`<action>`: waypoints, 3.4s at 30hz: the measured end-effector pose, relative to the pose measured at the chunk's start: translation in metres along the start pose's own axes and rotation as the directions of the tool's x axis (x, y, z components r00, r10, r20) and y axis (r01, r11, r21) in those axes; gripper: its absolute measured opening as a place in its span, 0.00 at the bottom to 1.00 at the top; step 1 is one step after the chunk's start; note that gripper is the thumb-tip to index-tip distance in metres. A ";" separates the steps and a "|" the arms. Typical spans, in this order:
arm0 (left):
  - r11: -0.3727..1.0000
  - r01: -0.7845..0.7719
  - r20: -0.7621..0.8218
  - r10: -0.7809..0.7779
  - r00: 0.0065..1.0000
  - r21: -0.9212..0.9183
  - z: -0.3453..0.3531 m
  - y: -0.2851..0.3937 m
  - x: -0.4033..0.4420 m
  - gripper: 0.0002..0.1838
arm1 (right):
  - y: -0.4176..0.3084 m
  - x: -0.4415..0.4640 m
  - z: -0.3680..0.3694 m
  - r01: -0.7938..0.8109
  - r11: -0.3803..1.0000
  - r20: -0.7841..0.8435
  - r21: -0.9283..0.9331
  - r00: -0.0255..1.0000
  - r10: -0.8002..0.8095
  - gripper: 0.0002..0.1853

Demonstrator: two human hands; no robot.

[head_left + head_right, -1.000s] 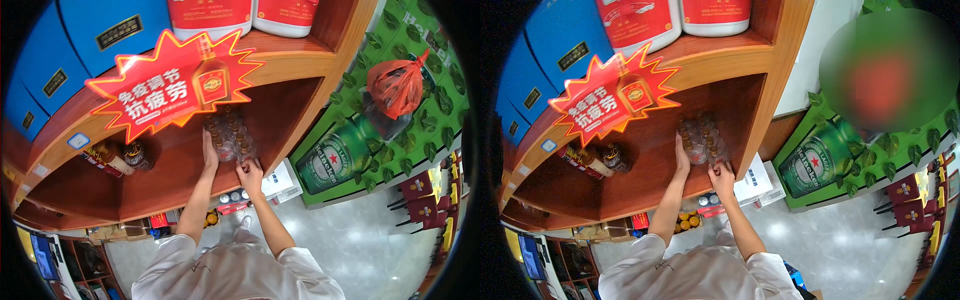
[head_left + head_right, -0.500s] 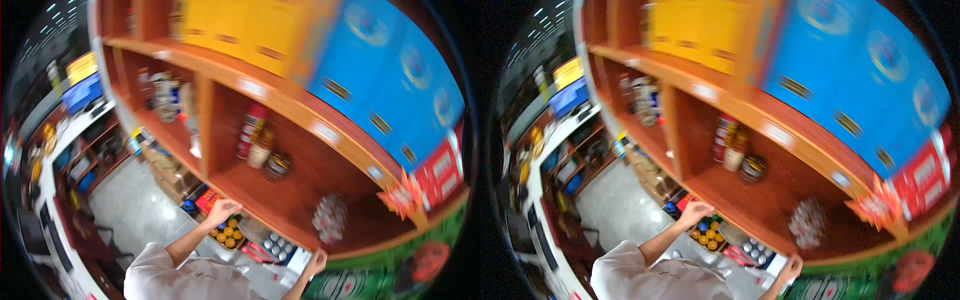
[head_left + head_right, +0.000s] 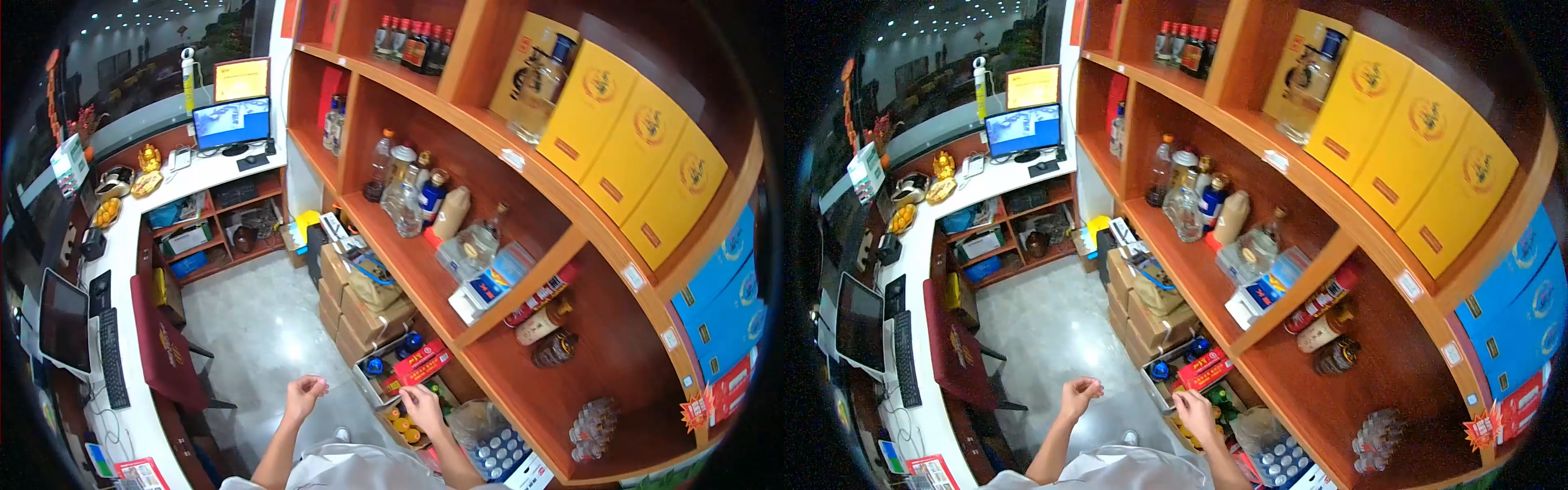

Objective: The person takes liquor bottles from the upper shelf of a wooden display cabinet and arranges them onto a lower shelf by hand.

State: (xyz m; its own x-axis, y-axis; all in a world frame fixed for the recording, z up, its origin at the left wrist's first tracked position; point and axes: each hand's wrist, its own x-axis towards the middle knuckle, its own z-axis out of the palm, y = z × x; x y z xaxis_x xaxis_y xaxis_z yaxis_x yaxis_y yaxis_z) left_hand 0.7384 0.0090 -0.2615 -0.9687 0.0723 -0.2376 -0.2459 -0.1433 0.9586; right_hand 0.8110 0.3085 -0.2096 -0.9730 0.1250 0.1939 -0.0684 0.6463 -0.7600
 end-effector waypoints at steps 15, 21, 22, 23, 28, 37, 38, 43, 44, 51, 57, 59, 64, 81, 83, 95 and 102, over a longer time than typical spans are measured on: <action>0.978 0.199 -0.401 -0.206 0.893 -0.060 -0.174 -0.018 0.072 0.07 | 0.191 -0.033 0.107 -0.323 0.663 0.370 -0.675 0.630 0.683 0.22; 0.987 0.139 -0.241 -0.115 0.964 0.086 -0.195 0.032 0.238 0.11 | 0.191 0.080 0.204 -0.483 0.628 0.378 -0.610 0.518 0.767 0.24; 0.981 0.131 -0.218 -0.098 0.971 0.145 -0.198 0.054 0.264 0.12 | 0.190 0.108 0.228 -0.479 0.660 0.396 -0.579 0.542 0.741 0.24; 0.833 0.105 -0.118 -0.048 0.992 0.543 -0.195 0.107 0.284 0.14 | 0.190 0.135 0.252 -0.471 0.701 0.413 -0.536 0.578 0.704 0.24; 0.841 -0.041 -0.123 0.127 0.984 0.539 -0.241 0.139 0.398 0.14 | 0.179 0.294 0.358 -0.356 0.932 0.275 -0.060 0.892 0.358 0.27; 0.710 0.287 -0.397 -0.011 0.918 0.643 -0.322 0.095 0.424 0.10 | 0.084 0.450 0.312 -0.639 0.686 0.194 0.348 0.765 0.614 0.16; 0.712 0.310 -0.409 -0.035 0.912 0.630 -0.327 0.091 0.432 0.09 | 0.104 0.437 0.311 -0.681 0.655 0.193 0.327 0.727 0.659 0.15; 0.816 0.152 -0.198 -0.047 0.979 0.558 -0.341 0.097 0.541 0.10 | 0.204 0.259 0.331 -0.767 0.579 -0.073 -0.278 0.617 0.783 0.19; 0.834 0.115 -0.143 -0.044 0.989 0.540 -0.342 0.103 0.578 0.10 | 0.192 0.229 0.331 -0.792 0.459 -0.031 -0.402 0.513 0.858 0.19; 0.817 -0.232 0.399 0.002 0.917 0.529 -0.304 0.173 0.759 0.16 | 0.060 0.198 0.418 -0.801 0.069 0.097 -0.595 0.013 0.995 0.21; 0.822 -0.373 0.635 0.018 0.772 0.430 -0.258 0.210 0.825 0.08 | 0.022 0.315 0.445 -0.988 0.155 -0.122 0.014 0.152 0.981 0.25; 0.867 -0.361 0.631 0.072 0.772 0.343 -0.243 0.209 0.835 0.05 | 0.006 0.349 0.425 -0.944 0.311 -0.313 0.110 0.264 0.912 0.29; 0.942 -0.270 0.719 0.045 0.693 0.201 -0.191 0.222 0.828 0.23 | -0.018 0.390 0.357 -0.836 0.523 -0.606 0.166 0.332 0.722 0.29; 0.152 -0.804 0.643 0.691 -0.330 -0.575 0.055 0.650 0.605 0.08 | -0.374 0.723 -0.111 -0.513 0.687 -0.841 -0.515 0.458 -0.288 0.47; -0.020 -0.812 0.549 0.726 -0.413 -0.584 0.081 0.668 0.604 0.07 | -0.360 0.740 -0.140 -0.463 0.803 -0.869 -0.376 0.477 -0.133 0.50; -0.250 -0.919 0.518 0.766 -0.381 -0.305 0.211 0.730 0.606 0.12 | -0.337 0.722 -0.165 -0.600 0.779 -0.885 -0.183 0.446 0.135 0.27; -0.205 -0.979 0.750 0.647 -0.141 -0.007 0.255 0.735 0.602 0.14 | -0.329 0.722 -0.170 -0.535 0.834 -0.872 -0.134 0.464 0.158 0.27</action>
State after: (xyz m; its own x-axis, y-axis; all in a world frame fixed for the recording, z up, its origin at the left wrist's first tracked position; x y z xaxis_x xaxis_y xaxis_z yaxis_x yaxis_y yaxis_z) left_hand -0.0164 0.1986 0.3396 0.0038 0.6369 0.7709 0.9982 -0.0484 0.0351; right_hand 0.1684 0.3142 0.2864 -0.2697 0.8162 0.5109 0.4930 0.5728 -0.6549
